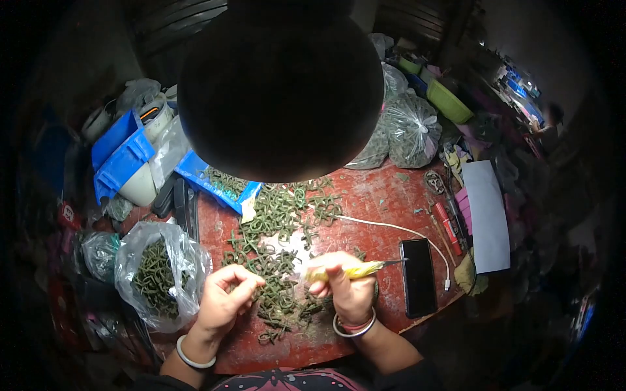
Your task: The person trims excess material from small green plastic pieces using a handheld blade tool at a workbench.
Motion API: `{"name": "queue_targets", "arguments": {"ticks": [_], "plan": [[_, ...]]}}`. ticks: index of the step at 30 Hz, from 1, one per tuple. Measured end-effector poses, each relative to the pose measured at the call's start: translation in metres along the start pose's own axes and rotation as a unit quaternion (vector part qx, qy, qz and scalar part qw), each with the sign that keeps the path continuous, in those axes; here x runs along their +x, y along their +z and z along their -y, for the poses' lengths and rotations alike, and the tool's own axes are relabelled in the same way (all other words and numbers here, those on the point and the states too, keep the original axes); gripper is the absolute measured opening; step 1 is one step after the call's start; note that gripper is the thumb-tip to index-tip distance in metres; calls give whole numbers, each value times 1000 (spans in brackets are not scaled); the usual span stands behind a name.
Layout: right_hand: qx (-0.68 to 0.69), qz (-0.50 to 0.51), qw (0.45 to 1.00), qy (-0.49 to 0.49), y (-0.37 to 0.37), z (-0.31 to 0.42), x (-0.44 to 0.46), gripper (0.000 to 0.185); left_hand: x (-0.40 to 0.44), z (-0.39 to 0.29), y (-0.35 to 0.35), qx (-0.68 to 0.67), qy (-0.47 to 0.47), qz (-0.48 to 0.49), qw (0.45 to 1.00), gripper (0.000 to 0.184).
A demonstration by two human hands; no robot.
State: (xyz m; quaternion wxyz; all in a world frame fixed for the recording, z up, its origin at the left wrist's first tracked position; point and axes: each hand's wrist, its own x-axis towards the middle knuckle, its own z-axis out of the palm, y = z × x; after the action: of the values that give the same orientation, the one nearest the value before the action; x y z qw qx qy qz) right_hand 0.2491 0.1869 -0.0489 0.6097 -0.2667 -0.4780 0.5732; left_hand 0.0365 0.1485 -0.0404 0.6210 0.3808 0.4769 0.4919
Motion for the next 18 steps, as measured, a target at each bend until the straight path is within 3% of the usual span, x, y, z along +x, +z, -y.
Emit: {"name": "queue_targets", "arguments": {"ticks": [1, 2, 4, 5, 6, 11, 18], "plan": [[-76, -62, 994, 42, 5, 4, 2, 33, 1, -6, 4, -4, -20, -22, 1000, 9], [-97, -41, 993, 52, 7, 7, 7, 26, 1, -1, 2, -4, -20, -22, 1000, 9], [-276, -4, 961, 18, 14, 3, 11, 23, 2, 9, -1, -14, 3, 5, 1000, 11], [-416, 69, 905, -50, 9, -4, 13, 28, 2, 11, 0, -15, 4, 6, 1000, 11], [-443, 99, 886, -90, 11, -8, 14, 29, 2, 7, 3, -71, -20, -8, 997, 9], [-466, 148, 868, -90, 15, -14, 10, 31, 5, 3, 0, -169, -51, 1, 984, 12], [-461, 90, 869, -158, 18, -3, 11, 28, 6, 5, 1, -153, -42, -28, 987, 19]]}}
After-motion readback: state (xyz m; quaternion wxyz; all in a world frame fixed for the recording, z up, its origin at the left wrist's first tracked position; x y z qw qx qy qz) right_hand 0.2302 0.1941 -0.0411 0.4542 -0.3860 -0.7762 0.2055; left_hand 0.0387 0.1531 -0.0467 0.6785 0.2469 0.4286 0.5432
